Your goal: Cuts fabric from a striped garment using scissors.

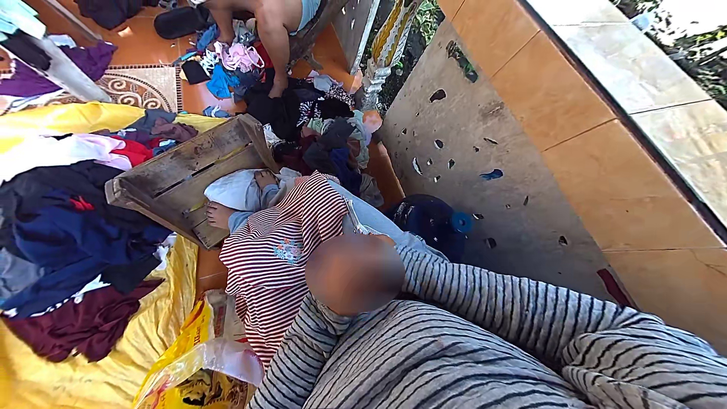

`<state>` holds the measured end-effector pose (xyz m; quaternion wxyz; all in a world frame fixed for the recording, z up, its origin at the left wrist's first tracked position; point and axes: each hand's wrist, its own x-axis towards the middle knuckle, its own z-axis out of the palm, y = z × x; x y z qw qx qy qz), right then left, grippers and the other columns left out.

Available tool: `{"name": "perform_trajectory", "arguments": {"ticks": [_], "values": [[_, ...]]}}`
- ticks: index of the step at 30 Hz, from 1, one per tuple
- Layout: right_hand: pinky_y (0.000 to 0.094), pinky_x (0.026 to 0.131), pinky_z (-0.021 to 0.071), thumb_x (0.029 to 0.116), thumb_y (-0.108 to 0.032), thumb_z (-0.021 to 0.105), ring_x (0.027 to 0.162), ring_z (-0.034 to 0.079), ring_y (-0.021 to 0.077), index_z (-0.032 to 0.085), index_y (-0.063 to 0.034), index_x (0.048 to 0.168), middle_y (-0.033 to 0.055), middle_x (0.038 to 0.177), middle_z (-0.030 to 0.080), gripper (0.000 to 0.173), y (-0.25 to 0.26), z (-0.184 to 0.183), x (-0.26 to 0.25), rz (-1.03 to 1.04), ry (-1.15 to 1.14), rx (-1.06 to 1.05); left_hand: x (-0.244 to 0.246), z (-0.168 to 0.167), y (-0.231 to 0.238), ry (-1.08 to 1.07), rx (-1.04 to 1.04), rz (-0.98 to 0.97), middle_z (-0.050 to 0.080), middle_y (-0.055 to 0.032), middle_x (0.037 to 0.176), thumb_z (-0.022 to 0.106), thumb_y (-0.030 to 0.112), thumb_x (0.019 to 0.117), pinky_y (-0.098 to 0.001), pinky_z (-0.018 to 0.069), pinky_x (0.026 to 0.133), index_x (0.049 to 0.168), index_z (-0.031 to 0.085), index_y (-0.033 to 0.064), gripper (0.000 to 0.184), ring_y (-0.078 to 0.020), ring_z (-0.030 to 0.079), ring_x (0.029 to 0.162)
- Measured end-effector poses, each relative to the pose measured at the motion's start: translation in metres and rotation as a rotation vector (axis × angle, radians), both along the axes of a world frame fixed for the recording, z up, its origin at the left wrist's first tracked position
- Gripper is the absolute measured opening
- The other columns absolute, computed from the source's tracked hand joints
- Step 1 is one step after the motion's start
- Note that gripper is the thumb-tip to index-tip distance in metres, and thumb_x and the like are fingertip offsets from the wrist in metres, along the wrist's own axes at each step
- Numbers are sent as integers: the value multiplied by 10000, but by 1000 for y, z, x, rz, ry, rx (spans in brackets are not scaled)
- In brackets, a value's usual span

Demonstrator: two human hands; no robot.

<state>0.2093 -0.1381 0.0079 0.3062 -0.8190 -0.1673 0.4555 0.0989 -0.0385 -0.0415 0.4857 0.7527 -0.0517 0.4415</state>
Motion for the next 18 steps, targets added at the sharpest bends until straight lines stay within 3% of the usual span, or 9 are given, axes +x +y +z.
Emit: {"name": "perform_trajectory", "arguments": {"ticks": [1,3,6,9,11,13,15,17,18], "values": [[510,840,514,1009,-272,607,870,663,272,697,54,1037,191,925,694,339,-5,-8,-2,28,-61,18,4,5,3,63,-10,41,680,-92,889,541,183,1028,-251,565,778,1045,721,41,229,-134,651,813],[487,804,519,997,-260,624,823,656,243,694,37,1030,159,891,687,307,-7,-13,0,35,-57,5,13,4,7,106,-19,101,677,-106,929,590,143,998,-236,558,804,1036,745,37,191,-129,649,863],[384,691,528,1006,-460,620,664,613,140,675,-7,998,63,773,652,456,-2,-6,3,-104,49,-10,18,-2,13,100,-97,209,649,-97,1004,535,210,1043,-229,519,891,1059,704,47,236,-115,620,972],[286,618,542,992,-377,662,581,593,76,637,11,1063,19,722,631,395,-5,4,-4,-187,93,179,30,-1,32,323,-236,241,670,-233,1159,469,110,1015,-347,532,950,1186,665,-92,329,-244,648,1076],[223,589,525,907,-359,713,572,580,15,616,-22,1046,-60,694,611,377,-11,4,-6,-101,45,371,40,0,57,436,-236,169,566,-253,1414,429,113,1034,-430,438,1114,1390,550,-84,424,-315,544,1326],[206,584,510,840,-479,754,590,568,-13,629,-40,1044,-93,711,611,500,-17,-1,-3,8,3,479,51,7,82,465,-98,63,432,-224,1568,400,158,1041,-491,274,1229,1503,434,-64,514,-348,362,1491],[199,577,500,821,-571,748,595,562,-22,638,-39,1044,-100,713,607,587,-21,-5,1,93,-10,536,60,17,101,457,42,-75,448,-190,1573,356,225,1059,-590,172,1239,1480,485,-47,517,-408,285,1521],[194,580,497,835,-630,722,604,564,-25,644,-37,1046,-102,711,609,634,-26,-7,4,154,7,626,69,20,112,401,77,-248,604,-148,1438,348,254,1069,-605,168,1236,1300,671,-9,476,-374,393,1471],[201,576,511,848,-660,703,603,582,-17,647,-54,1043,-103,704,623,639,-29,-9,5,171,35,693,72,19,115,391,52,-361,672,-125,1339,354,245,1070,-542,168,1263,1188,721,-4,459,-286,480,1421]]}}
